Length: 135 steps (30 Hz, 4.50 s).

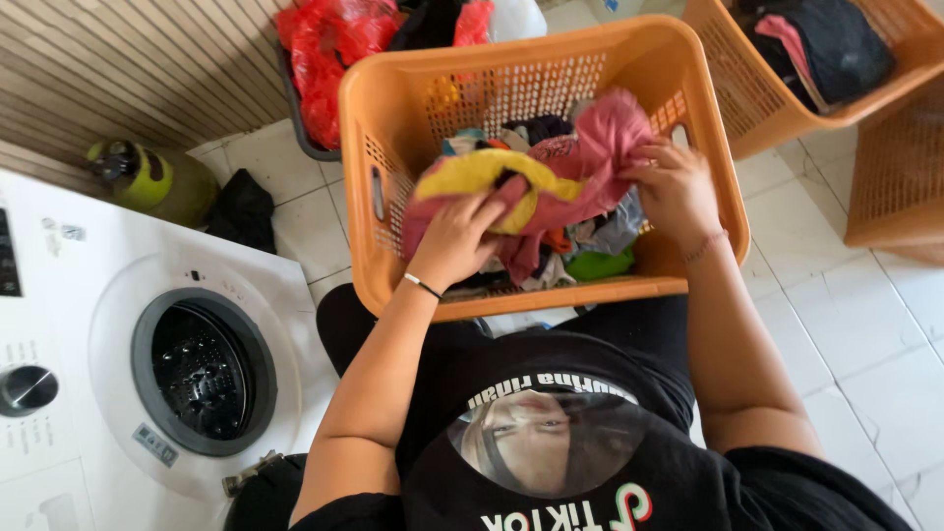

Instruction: The person sorts various clothing items from an orange basket by hand, picking up pieces like a pink shirt and white garment to put into a washing machine one at a time.

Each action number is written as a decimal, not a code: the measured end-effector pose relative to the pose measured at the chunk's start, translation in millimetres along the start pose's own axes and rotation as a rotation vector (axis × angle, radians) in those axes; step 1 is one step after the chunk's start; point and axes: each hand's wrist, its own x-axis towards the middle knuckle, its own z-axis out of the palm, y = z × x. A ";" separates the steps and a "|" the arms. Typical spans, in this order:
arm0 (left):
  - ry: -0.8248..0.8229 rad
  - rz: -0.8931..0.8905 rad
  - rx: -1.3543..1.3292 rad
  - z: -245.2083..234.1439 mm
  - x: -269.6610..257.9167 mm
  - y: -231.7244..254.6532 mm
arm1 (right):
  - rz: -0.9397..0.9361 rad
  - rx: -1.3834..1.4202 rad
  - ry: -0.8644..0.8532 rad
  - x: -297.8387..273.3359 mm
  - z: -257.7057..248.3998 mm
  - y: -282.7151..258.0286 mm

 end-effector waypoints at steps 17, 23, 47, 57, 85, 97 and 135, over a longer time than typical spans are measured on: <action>-0.043 -0.522 -0.188 37.3 -30.6 -24.8 | 0.198 -0.111 -0.558 11.1 113.5 -76.6; 0.028 -0.501 -0.196 32.8 -30.7 -22.4 | 0.297 -0.217 -0.607 4.0 167.6 -45.6; 0.381 -0.107 -0.169 -26.1 30.3 29.3 | 0.257 0.686 0.015 34.3 5.7 -106.9; 0.262 -0.486 -0.252 -5.0 20.0 31.1 | 0.348 0.835 0.002 35.0 20.2 -104.7; 0.438 -0.162 -0.257 -106.2 48.6 32.0 | -0.001 0.408 0.020 80.3 -31.4 -109.2; 0.485 -0.295 -0.528 -68.5 60.1 35.2 | 0.184 0.675 -0.310 93.9 3.4 -153.8; 0.567 -0.169 -0.468 -89.1 -57.1 8.3 | 0.227 1.160 -0.242 70.6 162.0 -176.2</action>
